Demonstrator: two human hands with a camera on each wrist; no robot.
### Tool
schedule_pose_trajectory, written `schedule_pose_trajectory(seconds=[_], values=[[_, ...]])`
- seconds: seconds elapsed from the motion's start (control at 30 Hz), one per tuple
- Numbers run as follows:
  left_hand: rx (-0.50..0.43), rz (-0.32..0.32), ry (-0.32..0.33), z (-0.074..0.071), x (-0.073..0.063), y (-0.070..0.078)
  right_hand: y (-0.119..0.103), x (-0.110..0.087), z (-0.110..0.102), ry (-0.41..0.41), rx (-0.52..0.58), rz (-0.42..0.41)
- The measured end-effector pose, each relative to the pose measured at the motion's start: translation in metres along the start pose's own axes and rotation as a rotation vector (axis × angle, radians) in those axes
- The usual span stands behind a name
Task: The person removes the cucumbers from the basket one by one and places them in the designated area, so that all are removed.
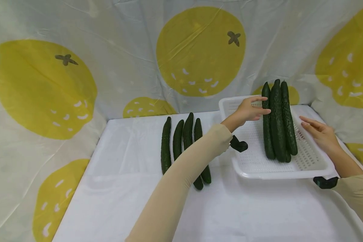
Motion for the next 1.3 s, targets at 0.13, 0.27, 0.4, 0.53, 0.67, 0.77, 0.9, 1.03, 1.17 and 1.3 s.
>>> schedule_pose_trajectory(seconds=[0.13, 0.27, 0.4, 0.53, 0.67, 0.77, 0.9, 1.03, 1.17, 1.3], values=[[0.044, -0.004, 0.04, 0.016, 0.007, -0.007, -0.001, 0.0, 0.0, 0.0, 0.004, 0.009], [0.095, -0.003, 0.057, 0.029, 0.01, -0.013, -0.001, 0.001, 0.0, 0.013, 0.014, -0.002], [0.13, -0.002, 0.06, 0.038, 0.01, -0.019, 0.001, 0.002, 0.0, 0.026, 0.03, -0.014], [0.166, 0.004, 0.062, 0.042, 0.01, -0.024, 0.0, 0.002, 0.002, 0.02, 0.031, -0.013], [0.207, 0.024, 0.052, 0.046, 0.01, -0.026, 0.0, 0.001, 0.002, 0.016, -0.006, -0.001], [0.212, 0.043, 0.053, 0.048, 0.012, -0.026, 0.0, 0.001, 0.0, 0.013, -0.028, 0.007], [0.183, 0.057, 0.061, 0.05, 0.015, -0.029, 0.0, 0.001, -0.001, 0.018, -0.016, 0.007], [0.274, 0.099, 0.061, 0.054, 0.02, -0.033, 0.0, 0.001, -0.001, 0.026, 0.006, 0.0], [0.486, 0.16, 0.076, 0.057, 0.026, -0.035, 0.0, 0.001, 0.0, 0.025, 0.006, 0.0], [0.551, 0.195, 0.103, 0.058, 0.029, -0.036, 0.0, 0.002, -0.001, 0.024, 0.006, -0.003]])
Point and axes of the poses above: each hand's wrist, its own x-axis towards the middle knuckle, its own z-axis out of the palm, y = z × x, the point moved 4 cm from there along x, towards the middle knuckle, and after that the axes turned 5 degrees about -x, right-handed, at the moved point
